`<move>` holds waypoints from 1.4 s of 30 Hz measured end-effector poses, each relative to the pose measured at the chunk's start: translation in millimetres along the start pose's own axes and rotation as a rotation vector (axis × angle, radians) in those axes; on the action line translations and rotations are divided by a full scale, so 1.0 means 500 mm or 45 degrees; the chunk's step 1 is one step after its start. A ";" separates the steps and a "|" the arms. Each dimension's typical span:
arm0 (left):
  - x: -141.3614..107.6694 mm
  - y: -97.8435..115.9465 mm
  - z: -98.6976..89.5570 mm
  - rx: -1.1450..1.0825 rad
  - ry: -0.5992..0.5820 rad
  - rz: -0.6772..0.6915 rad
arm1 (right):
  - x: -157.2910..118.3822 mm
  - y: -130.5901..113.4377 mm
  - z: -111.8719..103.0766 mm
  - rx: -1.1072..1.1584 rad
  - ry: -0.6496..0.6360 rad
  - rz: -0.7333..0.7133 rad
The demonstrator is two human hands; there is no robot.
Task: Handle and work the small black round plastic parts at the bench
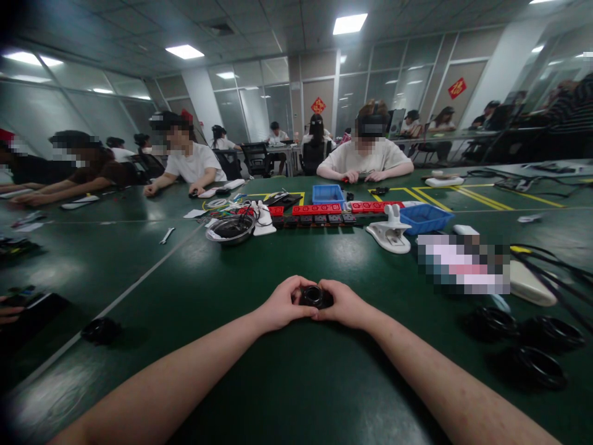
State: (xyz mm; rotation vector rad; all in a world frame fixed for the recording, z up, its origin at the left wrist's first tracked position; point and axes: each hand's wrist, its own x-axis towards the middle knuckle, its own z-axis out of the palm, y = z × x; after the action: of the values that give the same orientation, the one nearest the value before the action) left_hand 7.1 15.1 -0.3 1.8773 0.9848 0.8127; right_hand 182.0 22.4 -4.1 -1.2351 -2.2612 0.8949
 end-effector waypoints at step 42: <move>-0.004 0.007 0.000 0.134 0.053 0.072 | -0.004 -0.010 -0.023 0.110 -0.185 -0.168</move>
State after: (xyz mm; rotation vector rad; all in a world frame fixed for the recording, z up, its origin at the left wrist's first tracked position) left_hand 7.0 12.1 2.3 1.9934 1.0215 0.8507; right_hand 187.4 22.7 7.3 -1.0003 -2.3580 1.0500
